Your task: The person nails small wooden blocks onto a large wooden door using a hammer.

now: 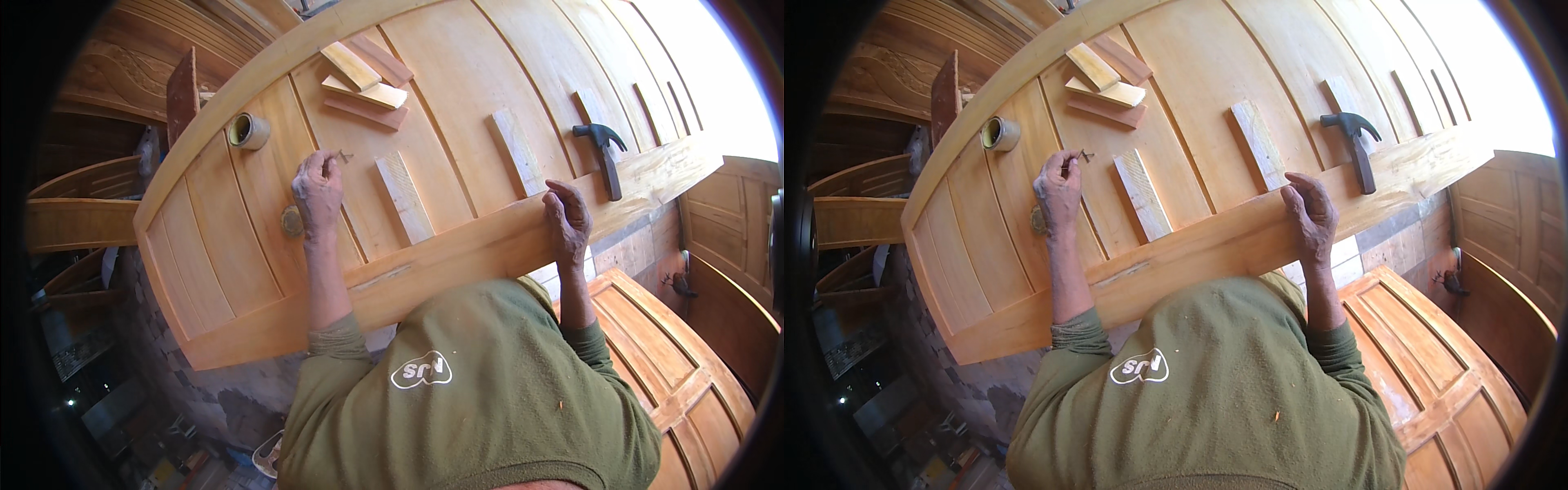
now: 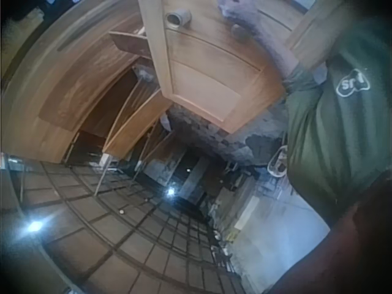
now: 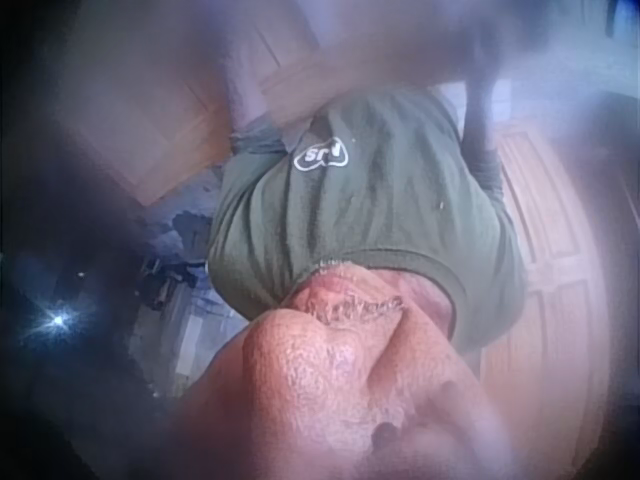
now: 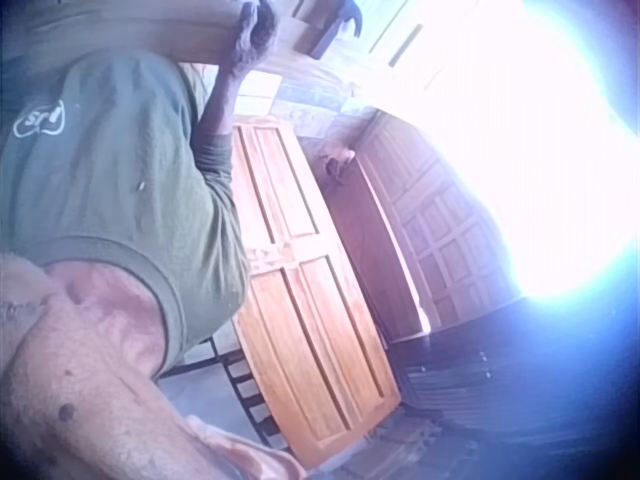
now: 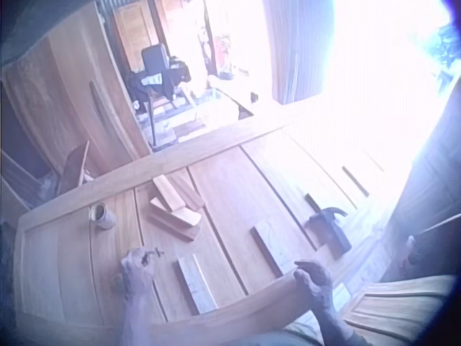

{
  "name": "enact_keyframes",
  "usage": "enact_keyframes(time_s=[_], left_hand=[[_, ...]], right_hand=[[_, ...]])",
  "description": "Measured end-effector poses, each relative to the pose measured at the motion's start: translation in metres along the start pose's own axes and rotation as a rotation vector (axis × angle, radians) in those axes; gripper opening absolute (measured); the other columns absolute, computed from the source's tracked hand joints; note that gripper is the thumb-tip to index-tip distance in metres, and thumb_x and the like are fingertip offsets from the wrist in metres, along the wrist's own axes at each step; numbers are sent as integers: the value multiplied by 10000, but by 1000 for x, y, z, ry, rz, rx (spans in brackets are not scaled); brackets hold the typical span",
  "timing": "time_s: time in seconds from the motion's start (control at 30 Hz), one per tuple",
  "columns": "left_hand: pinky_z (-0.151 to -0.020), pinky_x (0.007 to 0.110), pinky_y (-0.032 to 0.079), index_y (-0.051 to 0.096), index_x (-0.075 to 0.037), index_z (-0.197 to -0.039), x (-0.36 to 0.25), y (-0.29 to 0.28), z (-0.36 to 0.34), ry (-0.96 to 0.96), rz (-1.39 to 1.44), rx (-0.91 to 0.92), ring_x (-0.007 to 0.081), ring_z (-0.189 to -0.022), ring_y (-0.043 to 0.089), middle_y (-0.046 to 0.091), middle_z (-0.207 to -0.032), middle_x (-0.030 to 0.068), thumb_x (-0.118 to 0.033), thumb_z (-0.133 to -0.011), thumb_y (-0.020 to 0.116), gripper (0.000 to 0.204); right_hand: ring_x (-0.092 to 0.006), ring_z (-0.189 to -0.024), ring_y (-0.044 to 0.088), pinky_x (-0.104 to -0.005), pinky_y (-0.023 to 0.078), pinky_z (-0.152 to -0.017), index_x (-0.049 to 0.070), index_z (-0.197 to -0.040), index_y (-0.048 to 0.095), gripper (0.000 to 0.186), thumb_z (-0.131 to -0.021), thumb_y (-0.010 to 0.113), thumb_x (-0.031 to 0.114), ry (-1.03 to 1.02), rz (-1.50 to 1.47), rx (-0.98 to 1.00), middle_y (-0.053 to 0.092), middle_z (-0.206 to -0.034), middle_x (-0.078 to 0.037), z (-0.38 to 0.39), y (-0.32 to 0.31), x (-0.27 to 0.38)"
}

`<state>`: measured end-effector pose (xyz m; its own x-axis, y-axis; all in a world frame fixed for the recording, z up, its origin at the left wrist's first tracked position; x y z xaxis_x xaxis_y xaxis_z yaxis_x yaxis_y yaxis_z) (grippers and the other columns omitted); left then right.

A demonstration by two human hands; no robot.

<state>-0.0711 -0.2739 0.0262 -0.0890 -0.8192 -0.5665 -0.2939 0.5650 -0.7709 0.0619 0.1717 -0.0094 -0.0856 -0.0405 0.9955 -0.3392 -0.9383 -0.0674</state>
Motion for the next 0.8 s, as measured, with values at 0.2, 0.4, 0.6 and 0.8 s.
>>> enact_keyframes(time_s=[0.2, 0.4, 0.6, 0.8], left_hand=[[-819, 447, 583, 749, -28, -1045, -10, 4, -12, 213, -91, 17, 346, -922, 735, 757, -964, 178, -61, -967, 711, 93], [-822, 495, 563, 682, -7, -1050, 3, 14, -22, 212, -117, 31, 407, -915, 690, 707, -978, 204, -59, -967, 698, 99], [-771, 330, 569, 725, -59, -1220, 18, -16, -1, -108, 205, -190, 160, -848, 676, 720, -967, 62, -107, -1054, 646, 190], [-829, 334, 553, 701, -42, -1212, -28, -8, 45, -182, 427, -67, 161, -896, 651, 689, -1030, 58, -79, -1060, 626, 173]], right_hand=[[-34, -844, 556, -201, 450, -755, 38, -1302, 707, 257, -1057, 708, 118, 13, 4, -23, 655, -1012, 37, 1, -4, -1], [-61, -948, 607, -228, 495, -841, 31, -1292, 713, 276, -1034, 744, 126, 47, -34, -26, 705, -1112, -12, 1, -5, -8], [-85, -912, 628, -248, 507, -824, 54, -1268, 730, 236, -1036, 734, 101, -253, 124, -160, 712, -1052, -4, -7, -40, 17], [-257, -1049, 680, -406, 553, -913, 78, -1301, 733, 406, -976, 804, 311, -350, 943, -460, 712, -1160, -147, -42, -105, 67]])
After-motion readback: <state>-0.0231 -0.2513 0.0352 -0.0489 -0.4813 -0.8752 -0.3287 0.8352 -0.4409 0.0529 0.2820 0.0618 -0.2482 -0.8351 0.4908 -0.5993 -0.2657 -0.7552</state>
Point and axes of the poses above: each hand's wrist, its own z-axis away from the middle knuckle, its own y-axis out of the palm, x = y × z, the point moved 8 cm from there along -z, towards the middle knuckle
